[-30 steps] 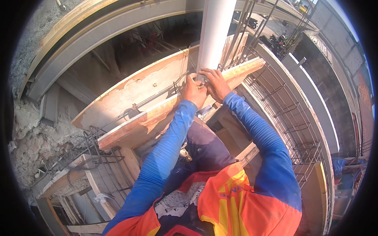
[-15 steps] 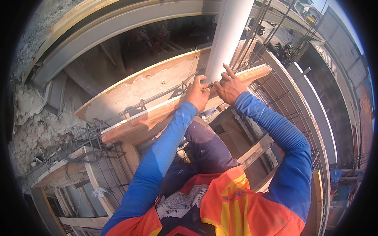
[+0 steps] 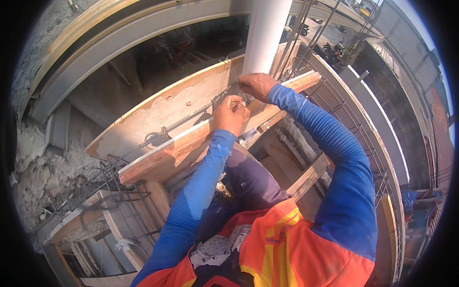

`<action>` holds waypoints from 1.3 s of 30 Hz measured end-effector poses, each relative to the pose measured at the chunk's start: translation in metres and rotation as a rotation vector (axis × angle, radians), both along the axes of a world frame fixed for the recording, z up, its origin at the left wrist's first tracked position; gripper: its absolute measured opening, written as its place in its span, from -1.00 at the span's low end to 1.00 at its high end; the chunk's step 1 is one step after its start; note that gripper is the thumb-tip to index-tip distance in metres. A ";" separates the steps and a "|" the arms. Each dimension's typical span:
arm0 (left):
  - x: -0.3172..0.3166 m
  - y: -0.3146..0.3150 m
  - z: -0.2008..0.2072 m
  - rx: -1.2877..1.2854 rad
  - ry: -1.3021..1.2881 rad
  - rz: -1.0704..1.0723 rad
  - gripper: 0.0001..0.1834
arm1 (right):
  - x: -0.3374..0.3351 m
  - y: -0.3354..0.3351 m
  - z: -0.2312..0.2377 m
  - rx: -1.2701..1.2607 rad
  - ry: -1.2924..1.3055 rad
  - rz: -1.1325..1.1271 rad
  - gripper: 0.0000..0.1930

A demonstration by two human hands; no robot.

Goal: The person is assembling a rebar framework on a construction site. They use a hammer to adjust wooden supports and then use pliers to tie wire around the rebar intersections, securing the structure.

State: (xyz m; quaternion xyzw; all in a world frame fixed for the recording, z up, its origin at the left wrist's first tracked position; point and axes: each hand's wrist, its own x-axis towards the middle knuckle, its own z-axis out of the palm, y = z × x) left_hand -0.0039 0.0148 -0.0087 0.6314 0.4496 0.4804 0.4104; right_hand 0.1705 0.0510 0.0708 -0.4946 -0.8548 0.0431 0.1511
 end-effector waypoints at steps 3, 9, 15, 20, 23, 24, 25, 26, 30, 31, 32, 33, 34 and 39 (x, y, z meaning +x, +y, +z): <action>0.010 0.002 0.004 0.012 0.070 -0.058 -0.75 | 0.023 -0.030 -0.029 -0.033 0.212 -0.279 -0.75; 0.005 0.010 0.016 0.009 0.173 -0.195 -0.76 | 0.029 -0.047 -0.069 0.349 0.048 -0.333 -0.81; -0.005 0.040 -0.006 0.032 0.017 -0.163 -0.74 | 0.013 -0.039 -0.067 0.299 0.068 -0.313 -0.87; 0.001 0.058 -0.014 -0.021 0.085 -0.303 -0.63 | 0.007 -0.041 -0.057 0.082 0.253 -0.325 -0.82; 0.004 0.061 0.002 -0.115 0.240 -0.450 -0.56 | 0.008 -0.041 -0.052 -0.017 0.282 -0.388 -0.74; 0.000 0.062 0.009 -0.150 0.301 -0.495 -0.53 | 0.006 -0.040 -0.051 -0.061 0.366 -0.371 -0.72; -0.002 0.066 0.012 -0.157 0.307 -0.533 -0.50 | 0.005 -0.039 -0.049 -0.105 0.445 -0.354 -0.69; -0.006 0.068 0.014 -0.153 0.337 -0.548 -0.51 | 0.003 -0.037 -0.047 -0.149 0.523 -0.331 -0.66; -0.044 0.082 0.003 -0.132 0.318 -0.531 -0.50 | -0.037 -0.021 -0.069 -0.146 0.497 -0.394 -0.60; -0.044 0.079 0.007 -0.139 0.324 -0.535 -0.50 | -0.040 -0.025 -0.070 -0.150 0.521 -0.442 -0.60; -0.038 0.083 -0.010 -0.143 0.227 -0.537 -0.52 | -0.039 -0.027 -0.074 -0.164 0.650 -0.438 -0.60; -0.033 0.076 -0.005 -0.097 0.250 -0.531 -0.54 | -0.028 -0.027 -0.087 -0.145 0.744 -0.422 -0.61; -0.049 0.093 0.003 -0.051 0.226 -0.417 -0.55 | -0.036 0.009 -0.085 -0.289 0.980 -0.312 -0.61; 0.000 0.058 -0.016 0.092 0.221 -0.431 -0.62 | 0.036 -0.011 -0.131 -0.342 1.136 -0.488 -0.47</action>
